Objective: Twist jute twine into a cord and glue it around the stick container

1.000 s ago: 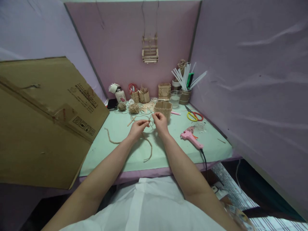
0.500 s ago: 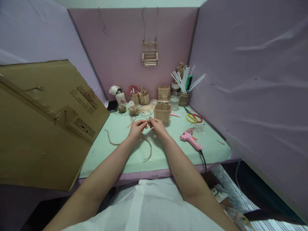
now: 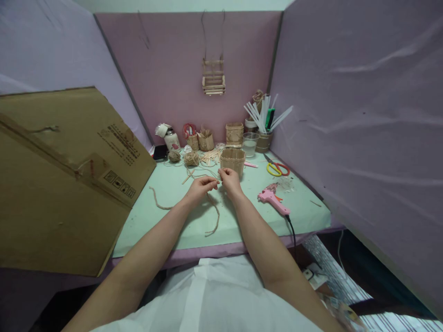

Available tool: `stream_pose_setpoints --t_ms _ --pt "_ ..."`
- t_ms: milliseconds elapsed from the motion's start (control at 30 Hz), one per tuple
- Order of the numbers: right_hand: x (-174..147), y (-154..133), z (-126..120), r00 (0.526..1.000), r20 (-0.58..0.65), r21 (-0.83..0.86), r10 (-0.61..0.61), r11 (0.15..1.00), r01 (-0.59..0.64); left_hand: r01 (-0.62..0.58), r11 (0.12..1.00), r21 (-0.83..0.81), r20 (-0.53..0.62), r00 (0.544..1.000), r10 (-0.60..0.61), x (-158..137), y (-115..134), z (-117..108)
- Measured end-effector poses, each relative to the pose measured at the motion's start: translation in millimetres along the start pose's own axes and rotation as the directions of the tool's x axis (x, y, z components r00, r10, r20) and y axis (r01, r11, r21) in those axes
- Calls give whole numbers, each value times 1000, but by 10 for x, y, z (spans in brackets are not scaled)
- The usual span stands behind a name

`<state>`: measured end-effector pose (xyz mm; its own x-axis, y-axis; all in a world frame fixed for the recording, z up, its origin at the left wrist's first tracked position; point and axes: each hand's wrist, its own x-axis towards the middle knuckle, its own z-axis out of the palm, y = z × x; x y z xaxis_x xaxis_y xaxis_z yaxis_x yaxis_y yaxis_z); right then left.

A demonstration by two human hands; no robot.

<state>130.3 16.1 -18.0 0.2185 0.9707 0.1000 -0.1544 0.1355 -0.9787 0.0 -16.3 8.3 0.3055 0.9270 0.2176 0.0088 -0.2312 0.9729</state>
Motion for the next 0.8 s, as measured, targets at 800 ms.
stream_pose_setpoints --t_ms 800 --pt "-180 -149 42 711 353 -493 -608 525 694 -63 986 156 -294 950 107 161 -274 -127"
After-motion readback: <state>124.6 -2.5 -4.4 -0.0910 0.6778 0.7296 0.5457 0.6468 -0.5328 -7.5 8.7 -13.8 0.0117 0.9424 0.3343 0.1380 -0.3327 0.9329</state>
